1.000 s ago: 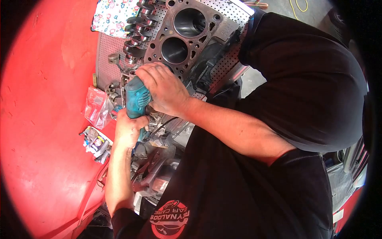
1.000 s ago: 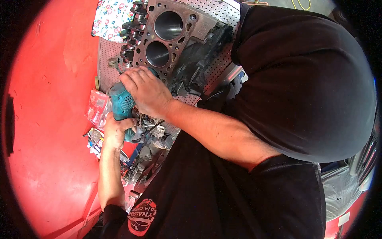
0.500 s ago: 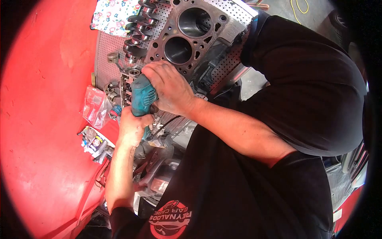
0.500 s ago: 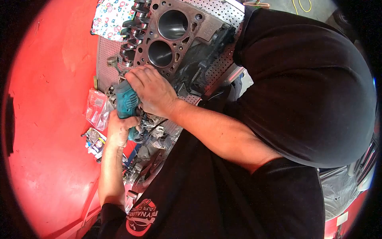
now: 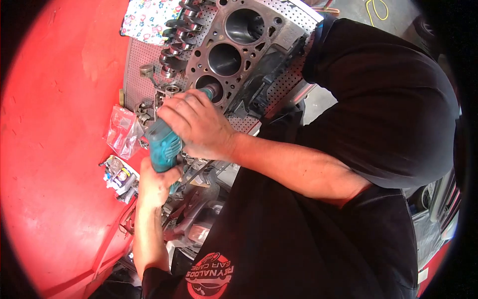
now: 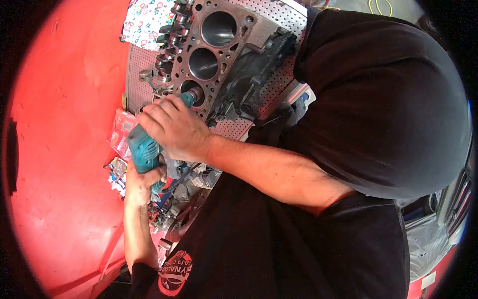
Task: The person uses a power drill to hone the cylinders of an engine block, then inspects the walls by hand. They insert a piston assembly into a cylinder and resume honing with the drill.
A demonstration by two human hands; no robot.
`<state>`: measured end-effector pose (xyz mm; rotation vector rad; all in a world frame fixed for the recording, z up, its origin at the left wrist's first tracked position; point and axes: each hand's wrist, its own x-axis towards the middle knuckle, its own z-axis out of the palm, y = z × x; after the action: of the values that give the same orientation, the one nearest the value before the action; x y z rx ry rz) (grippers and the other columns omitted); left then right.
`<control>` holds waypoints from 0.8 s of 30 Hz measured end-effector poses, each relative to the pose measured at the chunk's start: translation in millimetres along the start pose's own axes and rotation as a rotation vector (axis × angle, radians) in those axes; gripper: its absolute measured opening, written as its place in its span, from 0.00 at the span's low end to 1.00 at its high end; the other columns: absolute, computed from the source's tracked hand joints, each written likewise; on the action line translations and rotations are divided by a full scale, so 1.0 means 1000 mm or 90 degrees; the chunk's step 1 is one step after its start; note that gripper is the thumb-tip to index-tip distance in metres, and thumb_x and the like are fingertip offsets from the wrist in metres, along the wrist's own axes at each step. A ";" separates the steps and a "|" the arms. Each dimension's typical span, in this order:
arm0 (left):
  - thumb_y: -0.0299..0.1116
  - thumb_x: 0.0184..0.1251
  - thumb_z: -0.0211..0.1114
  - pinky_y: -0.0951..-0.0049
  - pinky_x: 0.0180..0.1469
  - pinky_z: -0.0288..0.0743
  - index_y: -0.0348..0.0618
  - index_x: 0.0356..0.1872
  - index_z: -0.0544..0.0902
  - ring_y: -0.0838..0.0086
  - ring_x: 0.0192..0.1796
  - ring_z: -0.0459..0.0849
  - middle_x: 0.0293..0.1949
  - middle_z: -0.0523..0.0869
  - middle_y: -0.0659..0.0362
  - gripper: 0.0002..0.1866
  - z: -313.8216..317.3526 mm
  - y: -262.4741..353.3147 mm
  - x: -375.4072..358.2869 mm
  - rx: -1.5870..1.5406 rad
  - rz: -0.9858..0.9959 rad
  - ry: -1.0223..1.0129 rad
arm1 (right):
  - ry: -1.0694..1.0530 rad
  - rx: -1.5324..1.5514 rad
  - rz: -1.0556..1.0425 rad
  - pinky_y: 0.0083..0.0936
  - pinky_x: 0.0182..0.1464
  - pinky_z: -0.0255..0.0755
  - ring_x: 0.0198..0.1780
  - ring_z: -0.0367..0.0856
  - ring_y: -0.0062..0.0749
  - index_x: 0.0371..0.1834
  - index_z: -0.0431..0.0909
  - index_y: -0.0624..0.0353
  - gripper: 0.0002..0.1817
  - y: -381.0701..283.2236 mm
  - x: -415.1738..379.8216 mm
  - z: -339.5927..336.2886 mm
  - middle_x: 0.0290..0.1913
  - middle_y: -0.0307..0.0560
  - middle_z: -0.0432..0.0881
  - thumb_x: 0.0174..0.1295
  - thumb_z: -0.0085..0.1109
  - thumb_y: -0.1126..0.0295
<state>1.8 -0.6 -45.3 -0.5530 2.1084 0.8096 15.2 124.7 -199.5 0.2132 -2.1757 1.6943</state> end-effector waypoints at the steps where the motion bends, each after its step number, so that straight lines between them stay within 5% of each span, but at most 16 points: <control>1: 0.19 0.55 0.65 0.76 0.36 0.75 0.35 0.38 0.85 0.78 0.31 0.81 0.30 0.85 0.63 0.09 -0.006 -0.002 -0.009 0.006 -0.001 0.006 | 0.014 0.009 -0.004 0.48 0.68 0.66 0.61 0.77 0.47 0.60 0.75 0.61 0.34 -0.007 0.002 0.001 0.57 0.50 0.78 0.43 0.69 0.71; 5: 0.18 0.56 0.64 0.77 0.37 0.75 0.35 0.39 0.85 0.80 0.32 0.81 0.31 0.85 0.64 0.09 -0.011 0.001 -0.040 -0.003 0.016 0.044 | 0.044 0.022 -0.042 0.48 0.66 0.68 0.58 0.78 0.47 0.56 0.78 0.60 0.26 -0.033 0.008 -0.001 0.54 0.49 0.79 0.50 0.64 0.69; 9: 0.17 0.55 0.64 0.78 0.37 0.75 0.35 0.40 0.84 0.80 0.33 0.81 0.32 0.85 0.64 0.10 -0.015 -0.002 -0.061 -0.045 0.014 0.084 | 0.048 0.025 -0.099 0.48 0.63 0.70 0.55 0.79 0.47 0.62 0.73 0.63 0.29 -0.044 0.014 -0.003 0.53 0.51 0.78 0.56 0.61 0.67; 24: 0.17 0.55 0.66 0.75 0.36 0.76 0.35 0.41 0.84 0.79 0.32 0.82 0.31 0.85 0.63 0.11 -0.006 -0.002 -0.045 -0.029 0.007 0.067 | 0.007 0.054 -0.052 0.50 0.68 0.67 0.60 0.77 0.50 0.60 0.74 0.62 0.30 -0.033 0.010 -0.002 0.55 0.52 0.78 0.51 0.66 0.69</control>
<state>26.5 -1.4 -6.6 -0.6211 2.1951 0.8532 17.7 119.2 -165.6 0.3112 -2.0604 1.7402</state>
